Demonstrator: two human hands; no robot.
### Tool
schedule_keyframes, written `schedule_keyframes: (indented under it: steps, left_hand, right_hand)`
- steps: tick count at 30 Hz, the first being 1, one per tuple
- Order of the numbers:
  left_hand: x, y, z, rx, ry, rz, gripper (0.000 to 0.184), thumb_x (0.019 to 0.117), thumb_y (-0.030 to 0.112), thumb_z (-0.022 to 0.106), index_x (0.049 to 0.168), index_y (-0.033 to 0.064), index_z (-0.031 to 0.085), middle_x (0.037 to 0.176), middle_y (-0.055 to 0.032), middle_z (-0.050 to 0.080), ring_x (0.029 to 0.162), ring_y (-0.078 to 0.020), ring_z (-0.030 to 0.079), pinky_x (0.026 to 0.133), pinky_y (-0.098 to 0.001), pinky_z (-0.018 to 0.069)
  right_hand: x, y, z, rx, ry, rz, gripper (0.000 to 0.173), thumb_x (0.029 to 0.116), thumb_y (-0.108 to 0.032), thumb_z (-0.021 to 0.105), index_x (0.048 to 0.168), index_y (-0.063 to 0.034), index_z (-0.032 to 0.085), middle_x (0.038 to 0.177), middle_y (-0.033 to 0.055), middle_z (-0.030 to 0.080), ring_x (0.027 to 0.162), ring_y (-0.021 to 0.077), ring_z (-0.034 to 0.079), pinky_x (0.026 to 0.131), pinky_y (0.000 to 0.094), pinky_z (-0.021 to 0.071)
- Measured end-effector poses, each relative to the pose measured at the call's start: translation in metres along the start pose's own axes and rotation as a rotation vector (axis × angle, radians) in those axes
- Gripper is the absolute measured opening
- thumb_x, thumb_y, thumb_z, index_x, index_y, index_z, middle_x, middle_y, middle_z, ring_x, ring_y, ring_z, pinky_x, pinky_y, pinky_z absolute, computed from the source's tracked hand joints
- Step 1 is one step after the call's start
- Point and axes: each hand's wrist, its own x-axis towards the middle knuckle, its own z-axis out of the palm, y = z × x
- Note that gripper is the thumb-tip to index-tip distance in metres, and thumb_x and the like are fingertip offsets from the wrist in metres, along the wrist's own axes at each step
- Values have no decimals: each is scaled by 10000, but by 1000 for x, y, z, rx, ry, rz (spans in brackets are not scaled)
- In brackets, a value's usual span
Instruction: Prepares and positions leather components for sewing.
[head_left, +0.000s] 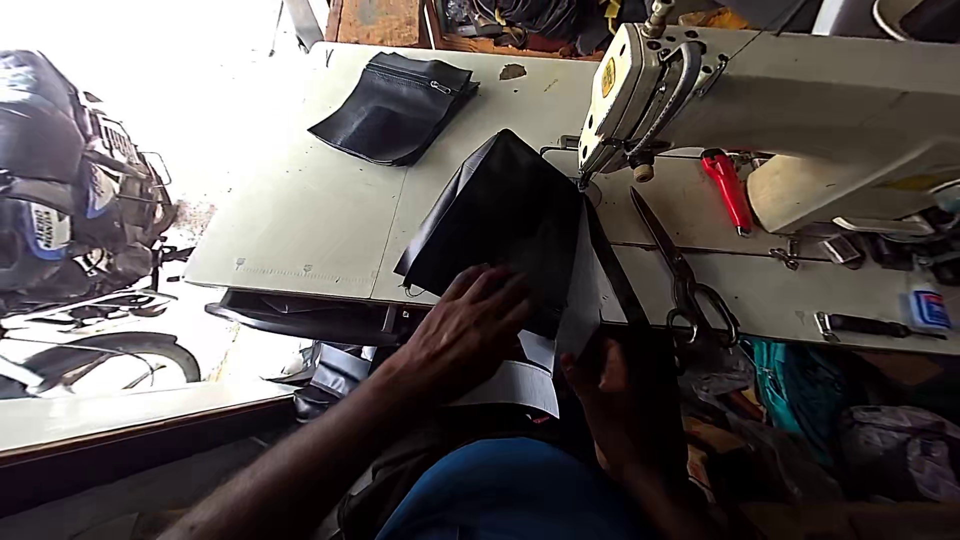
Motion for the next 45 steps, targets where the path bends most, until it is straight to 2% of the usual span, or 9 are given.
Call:
schedule_keyframes:
  steps: [2,11,17,23,26,29,31,35,45]
  left_hand:
    - [15,-14,16,27,-79,100,527,980,221,612,1501,198,534,1618,-59,434,1517,-311,358,1231,-600,281]
    - [36,-6,-28,-82,-345,104,589,965,57,604,1538,131,491,1600,-30,472,1482,-191,437,1215,-392,381]
    - [39,48,20,54,-178,55,399,1033,79,489,1415,20,588,1440,-167,607,1392,-299,540,1161,-452,443]
    - [31,47,35,93,-151,62,416,1056,110,458,1454,39,555,1493,-142,570,1440,-277,491,1197,-448,400]
    - [24,45,29,34,-231,82,485,1034,192,461,1491,40,515,1588,-140,465,1526,-268,360,1249,-447,322]
    - [16,49,29,54,-298,60,836,888,520,586,1548,33,429,1677,-153,305,1581,-280,215,1285,-479,213]
    - [12,54,47,135,-192,55,824,929,549,631,1537,26,440,1667,-185,313,1558,-325,274,1254,-521,263]
    - [10,54,86,255,122,39,395,1051,173,497,1430,94,575,1589,-153,460,1459,-328,455,1174,-513,399]
    - [18,44,64,-40,212,-18,354,990,177,539,1311,143,685,1437,-60,632,1344,-233,581,1102,-462,466]
  right_hand:
    - [6,-1,2,207,-62,81,483,874,-215,800,1262,-13,595,1080,131,705,982,206,700,855,357,611]
    - [10,-5,-2,469,-111,291,388,916,-3,737,1282,21,610,1115,216,714,977,305,733,860,459,637]
    - [3,-16,5,506,-111,345,368,911,-10,745,1259,6,626,1052,208,718,878,272,734,757,404,645]
    - [4,-14,4,512,-135,340,372,905,-19,756,1253,10,626,1048,223,716,870,290,735,754,418,645]
    - [9,-17,-5,292,-248,311,368,914,-87,774,1238,10,629,1014,205,731,846,298,747,756,425,658]
    - [29,-48,-39,-579,-418,50,230,940,-355,726,984,-130,707,805,0,722,710,140,714,669,371,627]
    - [39,-75,-55,-899,-142,-247,235,967,-380,705,931,-151,742,750,57,690,669,254,680,599,546,561]
    - [83,-87,-46,-1044,195,-497,399,1050,-373,568,1251,-37,648,1054,185,686,908,378,689,734,593,571]
    - [77,-42,-20,-1002,344,-602,353,1094,-282,483,1294,-50,658,878,145,734,689,319,715,564,503,563]
